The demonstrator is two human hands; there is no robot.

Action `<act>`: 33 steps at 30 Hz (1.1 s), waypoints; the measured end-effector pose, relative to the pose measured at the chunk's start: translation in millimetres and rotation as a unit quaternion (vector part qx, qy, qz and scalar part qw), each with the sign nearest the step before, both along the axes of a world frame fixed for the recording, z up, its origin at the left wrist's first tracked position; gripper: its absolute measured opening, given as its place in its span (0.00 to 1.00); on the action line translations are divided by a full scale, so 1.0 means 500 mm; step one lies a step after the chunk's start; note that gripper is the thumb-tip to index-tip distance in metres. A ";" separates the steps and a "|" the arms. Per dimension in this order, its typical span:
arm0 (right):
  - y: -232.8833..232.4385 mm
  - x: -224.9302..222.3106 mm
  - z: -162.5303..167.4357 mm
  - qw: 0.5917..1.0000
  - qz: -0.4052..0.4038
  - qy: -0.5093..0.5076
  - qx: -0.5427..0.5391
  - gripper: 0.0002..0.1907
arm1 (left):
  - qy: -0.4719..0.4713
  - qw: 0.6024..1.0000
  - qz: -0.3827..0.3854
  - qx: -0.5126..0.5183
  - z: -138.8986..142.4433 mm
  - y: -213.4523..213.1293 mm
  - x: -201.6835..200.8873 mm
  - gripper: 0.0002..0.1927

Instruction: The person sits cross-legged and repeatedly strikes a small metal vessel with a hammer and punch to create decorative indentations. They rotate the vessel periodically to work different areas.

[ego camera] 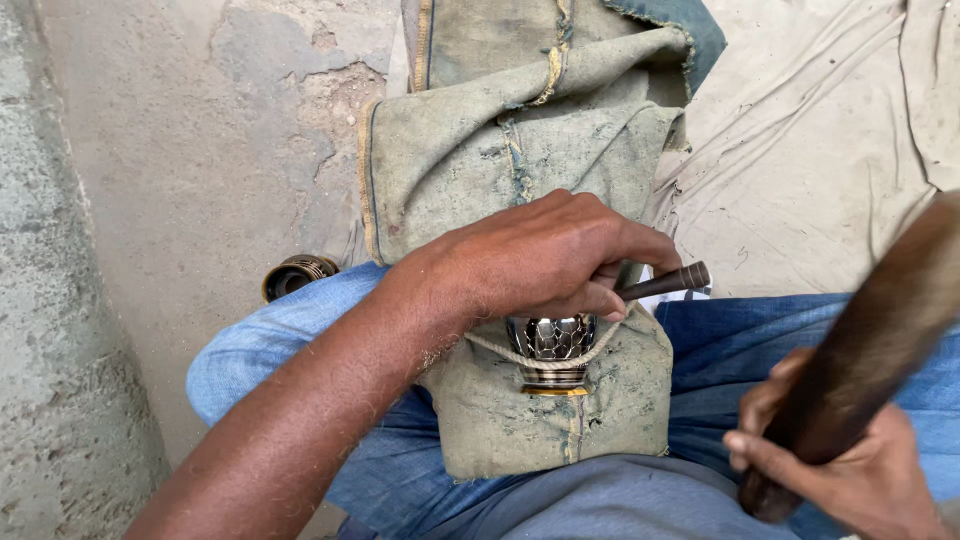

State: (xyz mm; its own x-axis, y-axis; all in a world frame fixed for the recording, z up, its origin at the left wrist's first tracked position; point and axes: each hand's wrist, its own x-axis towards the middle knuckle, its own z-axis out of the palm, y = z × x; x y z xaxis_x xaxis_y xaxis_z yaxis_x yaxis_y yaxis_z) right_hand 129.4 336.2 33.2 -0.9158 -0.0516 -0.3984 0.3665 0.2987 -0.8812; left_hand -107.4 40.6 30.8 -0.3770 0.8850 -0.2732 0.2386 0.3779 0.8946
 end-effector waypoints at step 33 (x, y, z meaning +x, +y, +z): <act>-0.137 -0.151 -0.061 0.958 0.060 -0.211 -0.183 0.39 | -0.028 0.929 0.363 -0.058 0.038 -0.123 0.313 0.21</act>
State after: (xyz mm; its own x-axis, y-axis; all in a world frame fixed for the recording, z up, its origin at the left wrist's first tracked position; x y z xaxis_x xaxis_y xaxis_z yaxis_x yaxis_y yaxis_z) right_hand 54.0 267.7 2.8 -0.6559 -0.3539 -0.6667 0.6952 0.0608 -0.7162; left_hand 48.9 -20.9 49.9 -0.8457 0.3661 -0.3883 -0.1635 0.5149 0.8415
